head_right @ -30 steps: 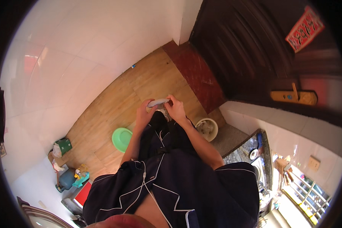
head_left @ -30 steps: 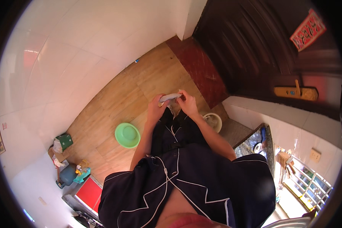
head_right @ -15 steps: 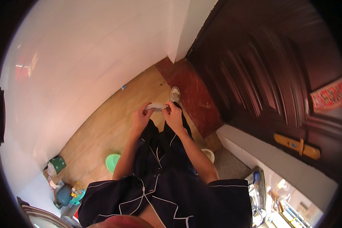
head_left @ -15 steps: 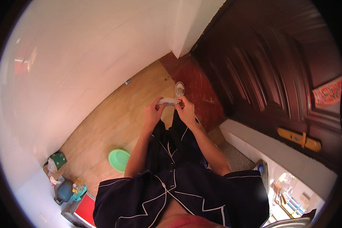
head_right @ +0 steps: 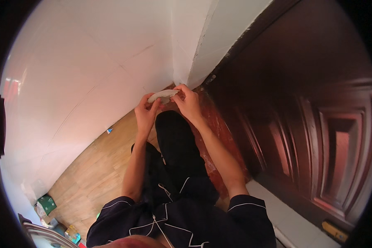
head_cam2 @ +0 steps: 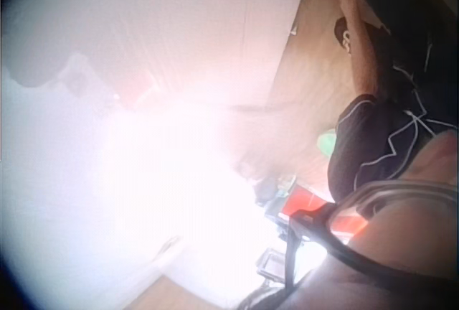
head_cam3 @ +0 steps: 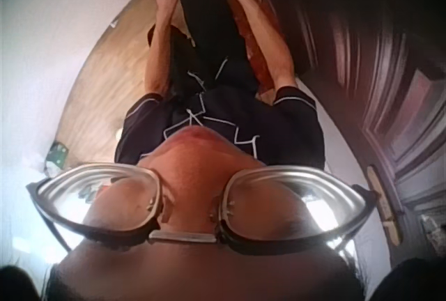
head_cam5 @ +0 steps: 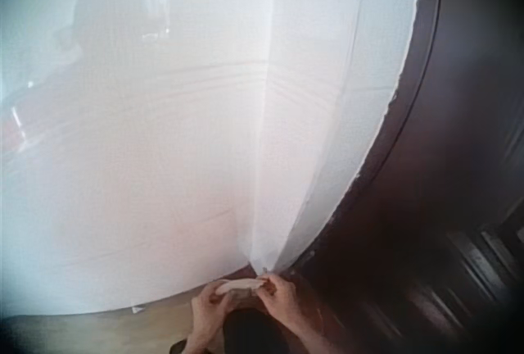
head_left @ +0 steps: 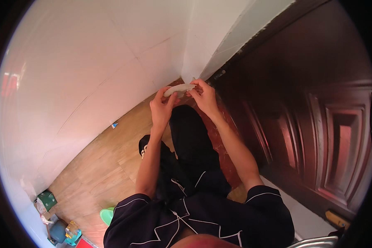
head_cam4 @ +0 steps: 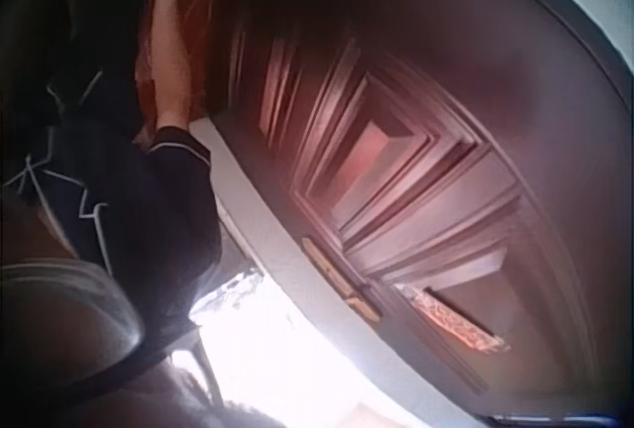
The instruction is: The person washes a cloth in a sink and then kneels to wipe a wall corner before applying a white adhesive patch or tape to the surface.
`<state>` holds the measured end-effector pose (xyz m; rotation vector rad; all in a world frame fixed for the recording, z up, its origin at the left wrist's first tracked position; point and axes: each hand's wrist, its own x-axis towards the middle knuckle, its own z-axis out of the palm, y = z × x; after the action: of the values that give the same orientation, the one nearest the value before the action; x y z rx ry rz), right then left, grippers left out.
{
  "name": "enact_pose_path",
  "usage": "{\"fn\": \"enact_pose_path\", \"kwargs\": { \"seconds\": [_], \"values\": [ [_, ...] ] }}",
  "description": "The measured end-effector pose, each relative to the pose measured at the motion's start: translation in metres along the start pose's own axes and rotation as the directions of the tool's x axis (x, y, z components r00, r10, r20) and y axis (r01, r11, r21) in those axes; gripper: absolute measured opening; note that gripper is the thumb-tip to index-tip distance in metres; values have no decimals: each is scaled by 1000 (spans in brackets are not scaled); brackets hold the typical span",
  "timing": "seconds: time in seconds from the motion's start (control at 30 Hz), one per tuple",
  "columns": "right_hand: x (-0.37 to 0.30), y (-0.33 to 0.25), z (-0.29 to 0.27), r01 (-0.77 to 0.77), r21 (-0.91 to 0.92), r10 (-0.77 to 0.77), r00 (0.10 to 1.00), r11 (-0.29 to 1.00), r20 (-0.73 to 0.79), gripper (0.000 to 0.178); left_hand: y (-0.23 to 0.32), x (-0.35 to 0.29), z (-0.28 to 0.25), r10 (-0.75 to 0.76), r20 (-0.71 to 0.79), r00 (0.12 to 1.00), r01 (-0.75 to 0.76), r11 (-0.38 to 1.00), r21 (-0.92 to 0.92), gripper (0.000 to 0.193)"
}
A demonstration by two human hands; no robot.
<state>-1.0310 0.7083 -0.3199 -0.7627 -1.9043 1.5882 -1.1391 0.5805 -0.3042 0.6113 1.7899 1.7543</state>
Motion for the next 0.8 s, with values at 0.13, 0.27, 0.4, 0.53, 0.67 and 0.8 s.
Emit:
{"fn": "enact_pose_path", "kwargs": {
  "seconds": [0.13,0.27,0.4,0.53,0.67,0.8],
  "values": [
    [31,49,13,-116,127,112,993,985,36,18,-44,38,0,-6,-4,1000,7,990,140,24],
    [59,81,42,5,197,9,998,980,-67,30,-63,79,-6,2,-56,998,17,938,346,19],
    [87,84,71,86,506,-2,986,858,-166,34,-65,102,12,320,-78,944,-257,865,430,24],
    [107,82,91,26,431,97,960,902,-261,23,-69,104,21,312,-188,931,-223,896,384,27],
    [121,39,91,319,165,-219,870,933,-442,21,-53,114,25,577,-263,773,-461,796,393,28],
    [129,21,77,436,-46,-396,762,899,-512,22,-8,122,36,545,-198,815,-426,794,433,25]
  ]
}}
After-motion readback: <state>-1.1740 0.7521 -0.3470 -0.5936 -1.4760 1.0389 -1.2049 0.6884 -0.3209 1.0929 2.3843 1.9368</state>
